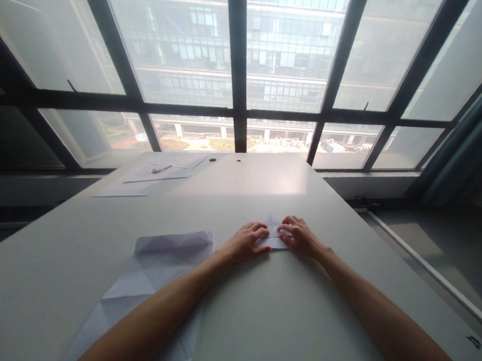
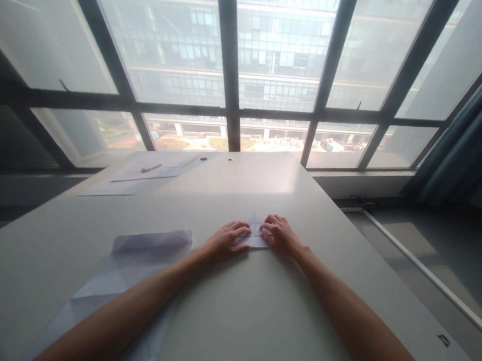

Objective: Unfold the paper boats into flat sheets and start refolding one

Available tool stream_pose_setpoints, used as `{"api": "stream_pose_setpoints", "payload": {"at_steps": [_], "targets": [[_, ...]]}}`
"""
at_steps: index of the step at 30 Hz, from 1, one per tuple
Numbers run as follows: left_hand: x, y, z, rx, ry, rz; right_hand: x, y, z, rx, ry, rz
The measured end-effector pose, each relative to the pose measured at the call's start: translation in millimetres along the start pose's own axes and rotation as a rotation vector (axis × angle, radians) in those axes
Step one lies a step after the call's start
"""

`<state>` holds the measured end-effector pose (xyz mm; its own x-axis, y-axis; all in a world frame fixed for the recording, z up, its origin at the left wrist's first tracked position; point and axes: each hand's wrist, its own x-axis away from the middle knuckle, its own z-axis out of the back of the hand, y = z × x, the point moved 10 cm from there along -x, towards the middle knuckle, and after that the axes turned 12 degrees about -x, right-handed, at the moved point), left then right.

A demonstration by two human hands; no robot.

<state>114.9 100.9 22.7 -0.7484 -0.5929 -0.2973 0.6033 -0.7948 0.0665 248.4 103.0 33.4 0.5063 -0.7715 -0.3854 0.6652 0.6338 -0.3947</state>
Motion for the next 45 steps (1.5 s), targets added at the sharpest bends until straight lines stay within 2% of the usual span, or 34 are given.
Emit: {"api": "stream_pose_setpoints", "payload": {"at_steps": [10, 16, 20, 26, 32, 37, 41, 45], "targets": [[0.4, -0.3, 5.9, 0.011, 0.066, -0.002, 2.2, -9.7, 1.3, -0.074, -0.041, 0.089], [-1.0, -7.3, -1.9, 0.062, 0.063, 0.016, 2.6, -10.3, 2.8, -0.106, -0.054, 0.118], [-2.4, -16.4, -7.1, 0.103, 0.06, 0.078, 1.7, -10.1, 4.5, -0.117, -0.036, 0.115], [-1.4, -17.5, 9.6, 0.216, 0.174, 0.094, -0.4, -8.8, 8.5, -0.152, 0.027, 0.143], [0.1, -27.8, 10.4, 0.092, 0.176, 0.187, 0.1, 3.7, 11.6, -0.111, 0.11, 0.067], [1.7, -29.8, 10.3, 0.139, 0.197, 0.201, 1.1, 13.1, 10.9, -0.084, 0.14, -0.012], [2.7, -25.7, 13.3, 0.156, 0.208, 0.171, 0.8, 13.5, 9.8, -0.071, 0.136, 0.002], [1.7, -23.2, 11.7, 0.058, 0.173, 0.155, 0.4, 10.9, 12.3, -0.021, 0.14, 0.033]]}}
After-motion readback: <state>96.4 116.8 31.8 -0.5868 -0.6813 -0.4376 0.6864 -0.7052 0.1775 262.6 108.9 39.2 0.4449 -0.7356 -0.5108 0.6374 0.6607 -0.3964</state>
